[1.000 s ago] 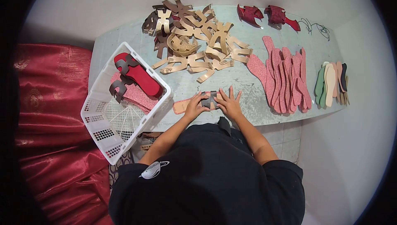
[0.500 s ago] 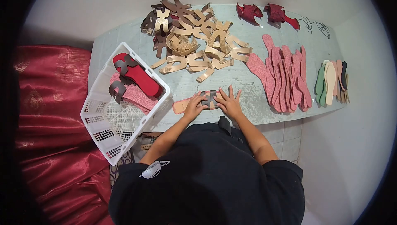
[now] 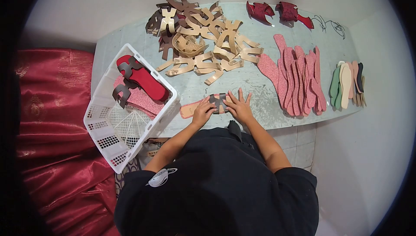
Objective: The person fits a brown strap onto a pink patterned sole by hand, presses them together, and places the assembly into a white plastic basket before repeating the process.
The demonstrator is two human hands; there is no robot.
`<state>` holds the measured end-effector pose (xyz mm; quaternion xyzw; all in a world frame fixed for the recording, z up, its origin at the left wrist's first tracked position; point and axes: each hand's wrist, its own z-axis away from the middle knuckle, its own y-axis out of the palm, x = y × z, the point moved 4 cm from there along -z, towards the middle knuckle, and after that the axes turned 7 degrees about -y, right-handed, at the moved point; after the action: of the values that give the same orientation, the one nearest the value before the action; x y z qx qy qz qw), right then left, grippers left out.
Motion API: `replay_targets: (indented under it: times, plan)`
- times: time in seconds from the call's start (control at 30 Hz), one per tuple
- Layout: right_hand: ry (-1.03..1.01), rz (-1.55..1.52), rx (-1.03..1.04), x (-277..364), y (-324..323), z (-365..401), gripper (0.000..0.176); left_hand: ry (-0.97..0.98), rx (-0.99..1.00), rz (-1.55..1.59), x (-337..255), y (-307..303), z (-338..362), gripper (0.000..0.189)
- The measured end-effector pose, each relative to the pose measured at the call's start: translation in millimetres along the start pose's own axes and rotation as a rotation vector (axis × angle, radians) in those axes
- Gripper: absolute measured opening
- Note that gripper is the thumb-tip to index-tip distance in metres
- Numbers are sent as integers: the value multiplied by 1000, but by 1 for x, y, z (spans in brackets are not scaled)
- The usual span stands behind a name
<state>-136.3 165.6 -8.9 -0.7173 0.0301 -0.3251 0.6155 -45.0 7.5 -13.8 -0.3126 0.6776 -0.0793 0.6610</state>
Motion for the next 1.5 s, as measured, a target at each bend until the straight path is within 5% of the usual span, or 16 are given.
replay_targets:
  times: [0.37, 0.73, 1.3, 1.43, 1.5]
  plan:
    - [-125, 112, -41, 0, 1, -1, 35, 128, 23, -155, -3, 1, 5, 13]
    - [-267, 79, -23, -2, -3, -5, 34, 489, 81, -476, -11, 0, 11, 36]
    - [-315, -400, -79, -1, -37, -31, 28, 295, -27, -269, -43, -26, -35, 17]
    - [-228, -389, -204, 2, -39, -50, 20, 166, -77, -188, -40, -33, -44, 15]
    - [-67, -626, -166, 2, -34, -51, 20, 112, -129, -174, -42, -37, -45, 15]
